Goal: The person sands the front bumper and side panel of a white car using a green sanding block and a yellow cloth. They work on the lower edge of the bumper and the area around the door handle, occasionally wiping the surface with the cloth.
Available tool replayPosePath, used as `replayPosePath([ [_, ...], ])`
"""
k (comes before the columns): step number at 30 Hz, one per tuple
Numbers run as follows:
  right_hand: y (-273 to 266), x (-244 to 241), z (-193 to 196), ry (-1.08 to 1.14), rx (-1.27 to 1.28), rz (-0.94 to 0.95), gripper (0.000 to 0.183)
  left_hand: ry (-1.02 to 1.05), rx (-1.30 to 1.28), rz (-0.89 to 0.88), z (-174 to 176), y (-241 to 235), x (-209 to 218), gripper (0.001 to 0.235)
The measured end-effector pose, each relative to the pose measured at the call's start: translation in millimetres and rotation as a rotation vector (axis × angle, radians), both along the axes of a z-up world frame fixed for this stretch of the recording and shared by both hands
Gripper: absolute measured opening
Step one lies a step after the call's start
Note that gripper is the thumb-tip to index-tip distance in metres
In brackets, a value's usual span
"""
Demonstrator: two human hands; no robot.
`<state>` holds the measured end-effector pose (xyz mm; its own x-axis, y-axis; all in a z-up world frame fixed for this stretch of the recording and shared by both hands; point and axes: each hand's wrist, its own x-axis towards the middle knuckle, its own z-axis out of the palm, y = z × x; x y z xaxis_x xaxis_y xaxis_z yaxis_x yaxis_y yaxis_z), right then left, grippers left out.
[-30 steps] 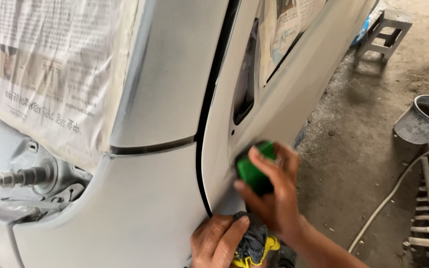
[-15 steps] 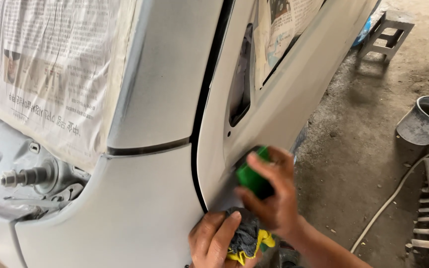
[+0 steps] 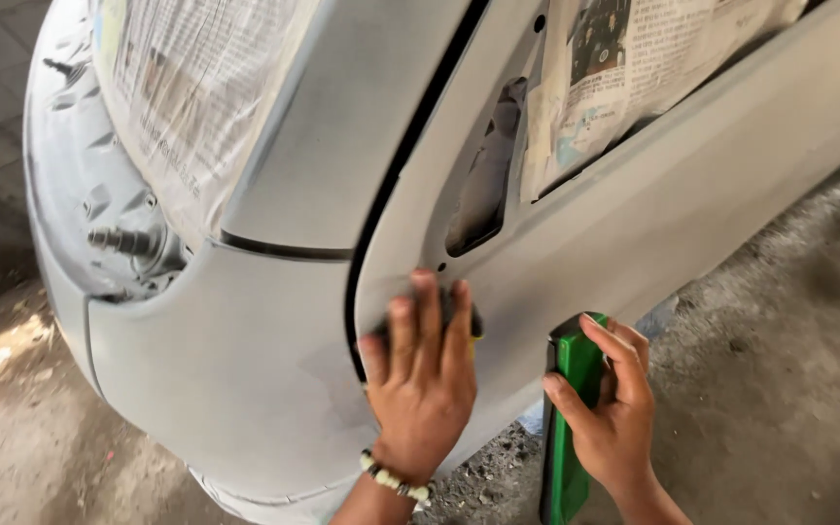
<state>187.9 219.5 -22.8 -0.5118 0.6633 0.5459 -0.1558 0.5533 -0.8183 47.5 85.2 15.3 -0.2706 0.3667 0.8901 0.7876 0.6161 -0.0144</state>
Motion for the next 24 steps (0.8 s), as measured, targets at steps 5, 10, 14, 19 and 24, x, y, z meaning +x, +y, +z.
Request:
replayPosePath([
  [5, 31, 37, -4, 0.067, -0.191, 0.14, 0.062, -0.283, -0.406, -0.416, -49, 38, 35, 0.051],
  [10, 56, 51, -14, -0.002, -0.116, 0.145, 0.06, -0.361, -0.178, -0.448, -56, 28, 40, 0.039],
  [14, 43, 45, -14, -0.041, -0.189, 0.217, 0.057, -0.123, -0.015, -0.121, -20, 3, 9, 0.041],
  [19, 16, 21, -1, 0.001, -0.098, 0.181, 0.057, -0.11, -0.139, -0.405, -47, -10, 8, 0.033],
  [24, -13, -22, 27, -0.043, 0.325, 0.018, 0.063, -0.121, -0.035, -0.542, -48, -47, 3, 0.026],
])
